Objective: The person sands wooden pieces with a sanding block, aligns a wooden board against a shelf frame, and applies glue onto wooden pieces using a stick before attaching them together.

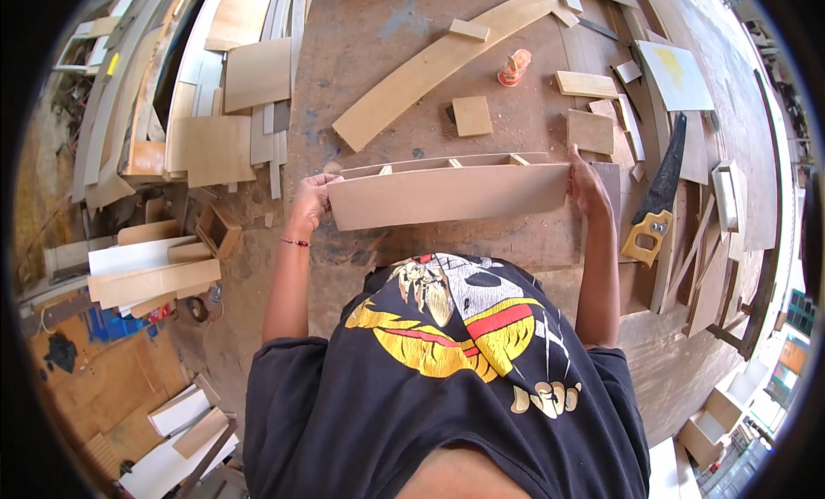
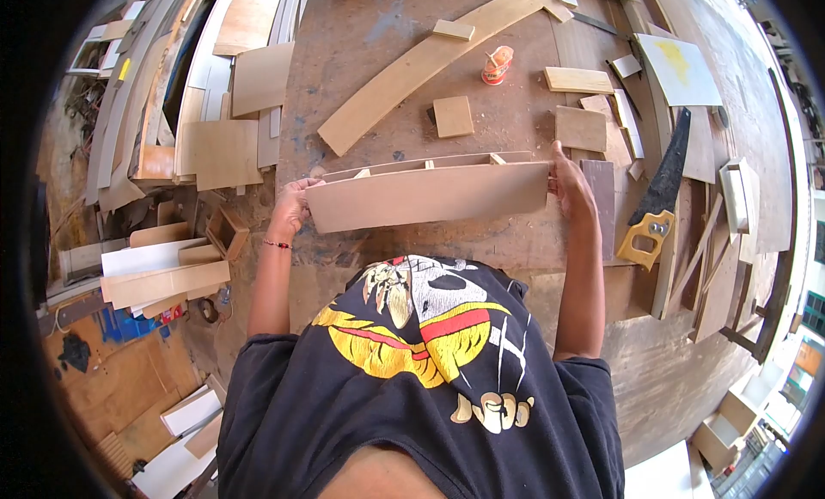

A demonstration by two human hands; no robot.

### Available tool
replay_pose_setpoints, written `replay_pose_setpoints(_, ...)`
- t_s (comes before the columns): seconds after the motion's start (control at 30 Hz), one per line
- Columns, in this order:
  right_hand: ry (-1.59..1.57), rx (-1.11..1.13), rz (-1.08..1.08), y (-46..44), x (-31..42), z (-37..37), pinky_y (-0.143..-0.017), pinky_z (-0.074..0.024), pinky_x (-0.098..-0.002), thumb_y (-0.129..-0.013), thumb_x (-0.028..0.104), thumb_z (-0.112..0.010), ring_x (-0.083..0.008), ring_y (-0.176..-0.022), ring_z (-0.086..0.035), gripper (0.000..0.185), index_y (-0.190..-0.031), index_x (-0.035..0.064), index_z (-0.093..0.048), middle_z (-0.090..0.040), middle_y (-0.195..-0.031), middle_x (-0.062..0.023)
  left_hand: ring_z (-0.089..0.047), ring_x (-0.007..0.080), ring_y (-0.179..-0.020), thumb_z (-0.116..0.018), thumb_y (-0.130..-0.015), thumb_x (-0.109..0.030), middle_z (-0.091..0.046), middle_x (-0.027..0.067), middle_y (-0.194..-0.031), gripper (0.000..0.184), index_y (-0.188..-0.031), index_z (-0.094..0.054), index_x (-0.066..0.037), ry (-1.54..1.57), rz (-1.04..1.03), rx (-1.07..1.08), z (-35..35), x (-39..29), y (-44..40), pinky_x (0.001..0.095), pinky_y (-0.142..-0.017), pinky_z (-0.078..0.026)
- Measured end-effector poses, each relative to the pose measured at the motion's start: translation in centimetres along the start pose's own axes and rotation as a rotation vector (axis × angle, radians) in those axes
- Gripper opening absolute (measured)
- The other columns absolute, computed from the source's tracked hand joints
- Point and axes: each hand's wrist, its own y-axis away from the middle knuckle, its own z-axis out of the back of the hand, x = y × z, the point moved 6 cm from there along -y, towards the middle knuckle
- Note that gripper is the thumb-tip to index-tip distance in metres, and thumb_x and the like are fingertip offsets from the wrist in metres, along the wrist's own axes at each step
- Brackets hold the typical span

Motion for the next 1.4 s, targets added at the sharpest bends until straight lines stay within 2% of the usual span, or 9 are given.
replay_pose_setpoints(0.07, 0.052, 0.056, 0.063, -1.3, -0.6, 0.4, -0.073, -0.0449, -0.0256, -0.094, 0.046, -0.038, -0.0125, -0.071, -0.058, 0.058, -0.107, -0.0054, -0.061, -0.066, -0.090, -0.0079, -0.055, 0.0067, -0.050, -0.067, -0.081, -0.016, -0.062, -0.0001, -0.066, 0.011, -0.083, -0.064, -0.006, 0.002, -0.001, -0.014, 0.2, 0.1, -0.1, 0.0206, -0.046, -0.042)
replay_pose_setpoints(0.1, 0.053, 0.057, 0.063, -0.9, -0.3, 0.1, -0.073, -0.0449, -0.0256, -0.094, 0.046, -0.038, -0.0125, -0.071, -0.058, 0.058, -0.107, -0.0054, -0.061, -0.066, -0.090, -0.0079, -0.055, 0.0064, -0.049, -0.068, -0.080, -0.016, -0.062, 0.0001, -0.066, 0.012, -0.084, -0.064, -0.005, 0.002, -0.030, 0.007, 0.2, 0.1, -0.2, 0.0206, -0.045, -0.042)
replay_pose_setpoints(0.17, 0.043, 0.032, 0.124, 0.1, 0.5, -0.3, -0.051, -0.0386, -0.0221, -0.091, 0.028, -0.054, -0.0084, -0.053, -0.050, 0.032, -0.099, -0.0009, -0.064, -0.065, -0.077, -0.0039, -0.054, 0.0060, -0.049, -0.068, -0.080, -0.016, -0.062, 0.0002, -0.067, 0.014, -0.085, -0.064, -0.005, 0.002, -0.058, 0.027, 0.2, 0.2, -0.4, 0.0205, -0.044, -0.041)
replay_pose_setpoints(0.37, 0.043, 0.036, 0.169, -1.8, -0.4, 0.3, -0.060, -0.0489, -0.0225, -0.081, 0.010, -0.066, -0.0102, -0.065, -0.060, 0.017, -0.092, -0.0036, -0.064, -0.066, -0.079, -0.0058, -0.056, 0.0048, -0.058, -0.068, -0.080, -0.016, -0.064, 0.0007, -0.074, 0.016, -0.088, -0.065, -0.003, -0.018, -0.202, 0.019, -0.3, -0.8, 0.1, 0.0188, -0.052, -0.042)
replay_pose_setpoints(0.47, 0.057, 0.063, 0.184, -2.9, -0.9, 0.9, -0.060, -0.0474, -0.0245, -0.077, 0.014, -0.070, -0.0109, -0.064, -0.059, 0.020, -0.092, 0.0000, -0.066, -0.066, -0.076, -0.0050, -0.056, 0.0046, -0.063, -0.067, -0.080, -0.014, -0.064, 0.0005, -0.075, 0.015, -0.088, -0.065, -0.001, -0.065, -0.243, 0.012, -0.5, -1.5, 0.4, 0.0182, -0.056, -0.042)
replay_pose_setpoints(0.67, 0.044, 0.071, 0.287, -2.4, 0.0, 0.5, -0.059, -0.0460, -0.0242, -0.077, 0.013, -0.070, -0.0120, -0.065, -0.060, 0.015, -0.087, 0.0018, -0.066, -0.064, -0.074, -0.0045, -0.055, 0.0050, -0.062, -0.065, -0.081, -0.012, -0.063, 0.0008, -0.074, 0.015, -0.090, -0.065, 0.001, -0.139, -0.311, -0.014, -0.6, -2.7, 0.8, 0.0193, -0.056, -0.043)
replay_pose_setpoints(0.87, 0.140, -0.004, 0.348, -1.4, 2.0, 0.1, -0.060, -0.0485, -0.0244, -0.079, 0.013, -0.068, -0.0120, -0.068, -0.061, 0.016, -0.088, 0.0000, -0.064, -0.063, -0.075, -0.0044, -0.058, 0.0079, -0.067, -0.061, -0.083, -0.007, -0.063, 0.0023, -0.080, 0.013, -0.092, -0.064, 0.002, -0.106, -0.364, 0.001, -1.1, -4.4, 1.6, 0.0226, -0.067, -0.050)
replay_pose_setpoints(0.93, 0.090, -0.001, 0.387, -1.3, 2.3, -0.1, -0.062, -0.0500, -0.0239, -0.080, 0.012, -0.067, -0.0116, -0.068, -0.061, 0.016, -0.089, 0.0001, -0.064, -0.063, -0.075, -0.0044, -0.059, 0.0089, -0.071, -0.059, -0.084, -0.005, -0.063, 0.0030, -0.082, 0.013, -0.093, -0.064, 0.003, -0.149, -0.485, -0.005, -1.1, -5.1, 1.6, 0.0251, -0.072, -0.052)
replay_pose_setpoints(1.4, 0.075, -0.054, 0.683, -0.3, 5.1, 0.8, -0.067, -0.0524, -0.0232, -0.086, 0.009, -0.060, -0.0090, -0.073, -0.059, 0.011, -0.092, 0.0005, -0.062, -0.062, -0.083, -0.0030, -0.059, 0.0073, -0.073, -0.058, -0.085, -0.003, -0.063, 0.0021, -0.081, 0.013, -0.093, -0.063, 0.005, -0.244, -0.634, -0.114, -2.2, -8.1, 3.0, 0.0222, -0.070, -0.048)
